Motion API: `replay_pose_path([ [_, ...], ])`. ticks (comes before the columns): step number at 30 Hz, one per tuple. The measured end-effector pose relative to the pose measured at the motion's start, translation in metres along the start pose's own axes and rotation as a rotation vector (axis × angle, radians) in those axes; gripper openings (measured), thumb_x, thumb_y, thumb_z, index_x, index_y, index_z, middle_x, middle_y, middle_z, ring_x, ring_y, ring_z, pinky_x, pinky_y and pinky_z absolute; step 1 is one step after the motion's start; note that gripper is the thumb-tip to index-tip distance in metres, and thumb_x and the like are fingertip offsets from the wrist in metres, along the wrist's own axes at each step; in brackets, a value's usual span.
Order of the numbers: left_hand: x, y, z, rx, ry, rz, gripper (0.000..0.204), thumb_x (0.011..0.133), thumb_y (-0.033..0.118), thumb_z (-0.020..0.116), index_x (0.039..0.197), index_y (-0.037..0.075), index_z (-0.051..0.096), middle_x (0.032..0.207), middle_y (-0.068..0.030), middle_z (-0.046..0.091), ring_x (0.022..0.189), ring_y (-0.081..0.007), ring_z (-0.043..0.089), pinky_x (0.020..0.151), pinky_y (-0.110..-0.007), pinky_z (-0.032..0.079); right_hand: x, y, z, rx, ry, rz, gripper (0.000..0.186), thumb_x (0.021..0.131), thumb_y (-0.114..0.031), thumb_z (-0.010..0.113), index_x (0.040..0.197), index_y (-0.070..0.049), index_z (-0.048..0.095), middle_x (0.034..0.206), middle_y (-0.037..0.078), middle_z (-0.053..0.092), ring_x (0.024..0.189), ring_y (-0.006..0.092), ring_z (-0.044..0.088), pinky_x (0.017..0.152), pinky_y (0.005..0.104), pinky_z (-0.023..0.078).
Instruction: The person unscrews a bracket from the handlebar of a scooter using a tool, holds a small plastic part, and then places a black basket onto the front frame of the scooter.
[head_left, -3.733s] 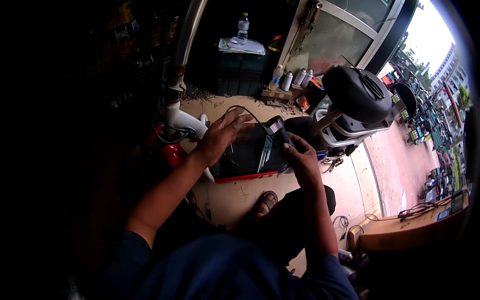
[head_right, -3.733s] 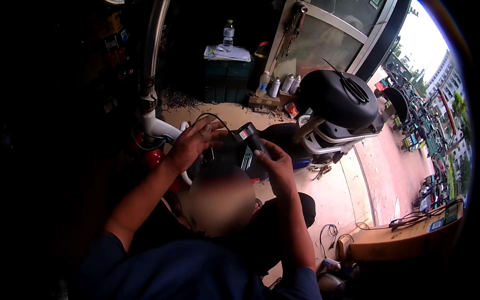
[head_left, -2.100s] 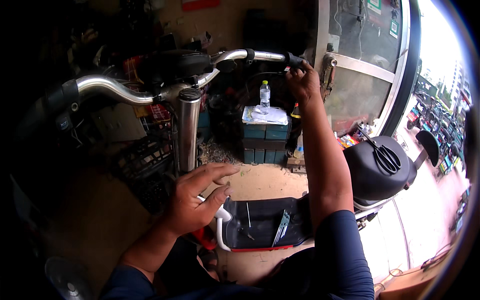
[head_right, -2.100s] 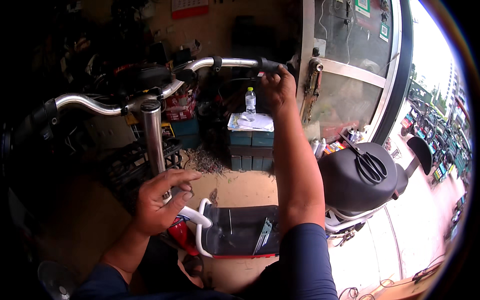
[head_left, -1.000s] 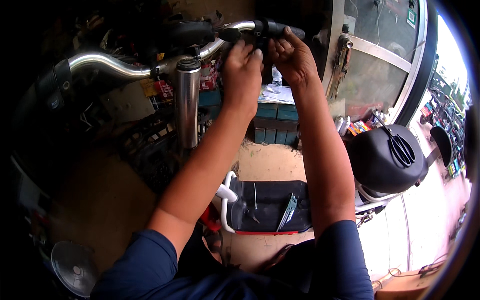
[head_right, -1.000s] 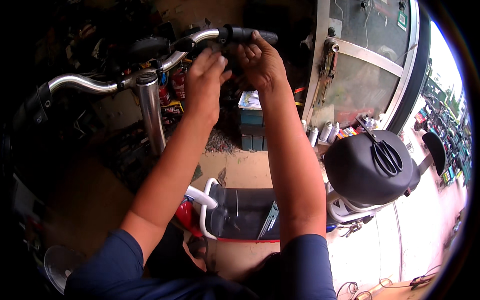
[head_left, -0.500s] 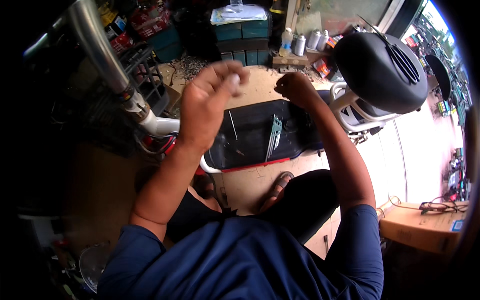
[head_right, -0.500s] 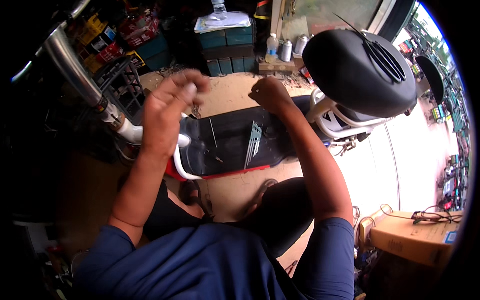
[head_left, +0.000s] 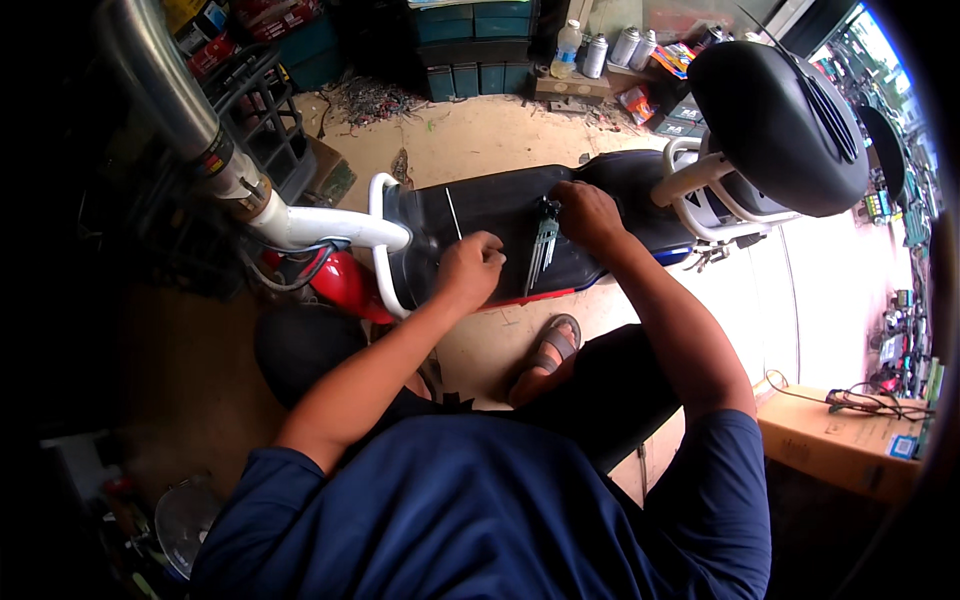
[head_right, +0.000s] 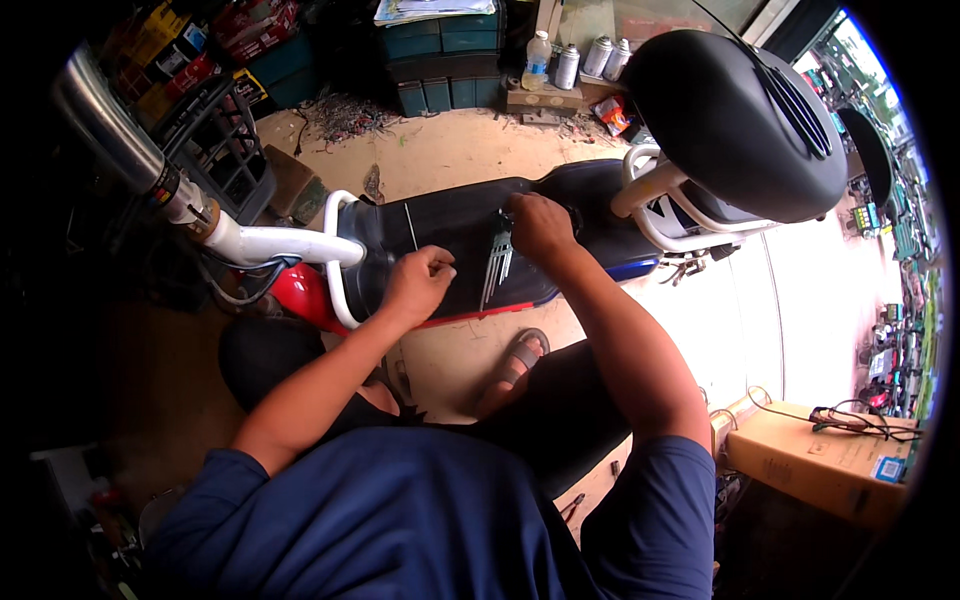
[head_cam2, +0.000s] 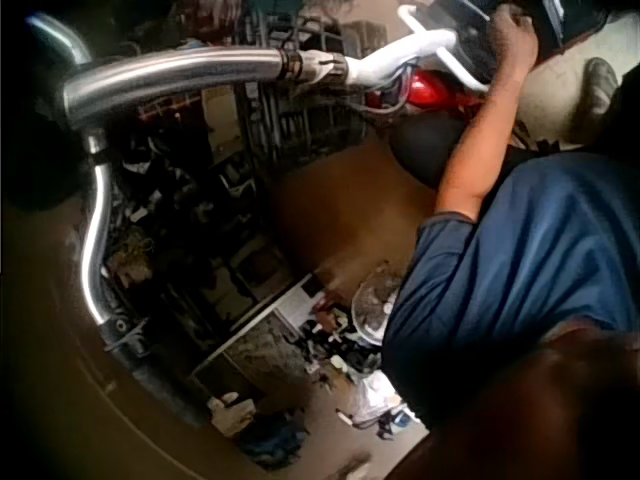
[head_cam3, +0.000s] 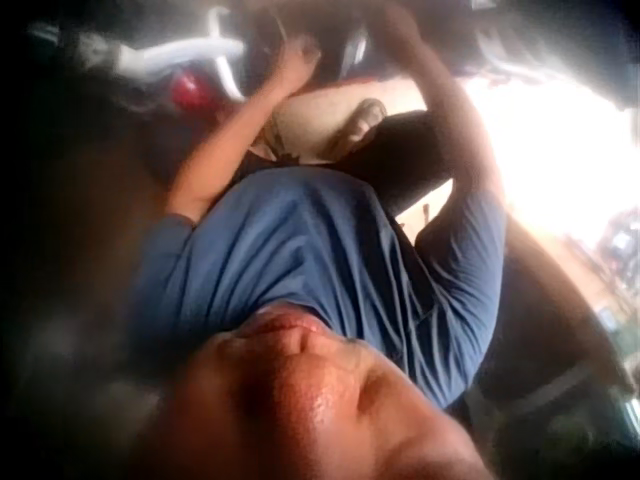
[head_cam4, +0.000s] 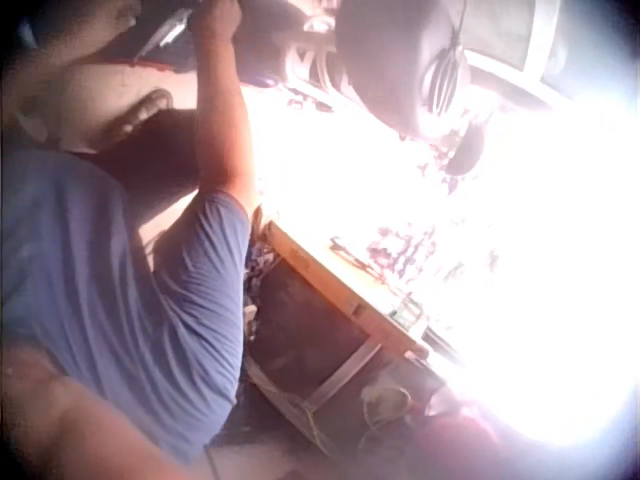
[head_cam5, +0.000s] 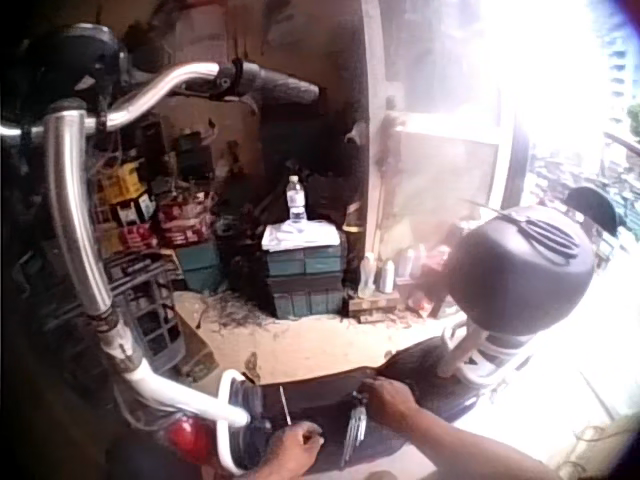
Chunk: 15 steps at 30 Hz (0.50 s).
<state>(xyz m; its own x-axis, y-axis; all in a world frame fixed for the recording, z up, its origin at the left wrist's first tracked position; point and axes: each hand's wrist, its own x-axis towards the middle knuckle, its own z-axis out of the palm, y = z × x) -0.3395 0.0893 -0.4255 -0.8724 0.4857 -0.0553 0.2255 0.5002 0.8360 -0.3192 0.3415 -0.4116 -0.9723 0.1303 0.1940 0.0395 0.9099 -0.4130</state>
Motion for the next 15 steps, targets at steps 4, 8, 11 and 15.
replay_pose_path([
  [4, 0.011, -0.016, 0.005, 0.144, 0.185, 0.062, 0.017, 0.086, 0.009, 0.076, 0.1, 0.002, 0.071, 0.093, -0.0159, 0.073, 0.089, -0.0343, 0.073, 0.08, -0.043, 0.058, 0.013, -0.006, -0.004, -0.134, -0.183, 0.204, 0.017, 0.082, -0.01, 0.063, 0.088, -0.006, 0.078, 0.096, 0.02, 0.076, 0.096, 0.0395, 0.074, 0.083, 0.0494, 0.06],
  [8, 0.046, -0.037, -0.003, 0.339, 0.401, 0.054, 0.019, 0.084, 0.012, 0.078, 0.098, 0.002, 0.068, 0.093, -0.0149, 0.069, 0.088, -0.0343, 0.07, 0.078, -0.044, 0.057, 0.01, -0.002, -0.006, -0.193, -0.282, 0.358, 0.017, 0.084, -0.013, 0.064, 0.082, -0.001, 0.077, 0.088, 0.022, 0.076, 0.086, 0.0376, 0.076, 0.081, 0.0455, 0.061],
  [11, 0.047, -0.021, 0.003, 0.276, 0.318, 0.134, 0.023, 0.086, 0.016, 0.077, 0.102, 0.002, 0.067, 0.097, -0.0163, 0.069, 0.091, -0.0374, 0.069, 0.08, -0.046, 0.057, 0.012, 0.011, -0.003, -0.067, -0.552, 0.552, 0.021, 0.086, -0.016, 0.071, 0.077, 0.002, 0.074, 0.076, 0.018, 0.074, 0.07, 0.0316, 0.075, 0.072, 0.0417, 0.062],
  [15, 0.043, -0.002, 0.03, 0.049, -0.037, -0.029, 0.037, 0.083, 0.021, 0.081, 0.11, 0.0, 0.066, 0.098, -0.0169, 0.073, 0.093, -0.0355, 0.072, 0.08, -0.045, 0.057, 0.005, 0.01, 0.0, 0.598, -0.579, 0.866, 0.031, 0.086, -0.023, 0.08, 0.065, -0.002, 0.071, 0.058, 0.01, 0.067, 0.039, 0.0149, 0.058, 0.039, 0.0299, 0.044],
])
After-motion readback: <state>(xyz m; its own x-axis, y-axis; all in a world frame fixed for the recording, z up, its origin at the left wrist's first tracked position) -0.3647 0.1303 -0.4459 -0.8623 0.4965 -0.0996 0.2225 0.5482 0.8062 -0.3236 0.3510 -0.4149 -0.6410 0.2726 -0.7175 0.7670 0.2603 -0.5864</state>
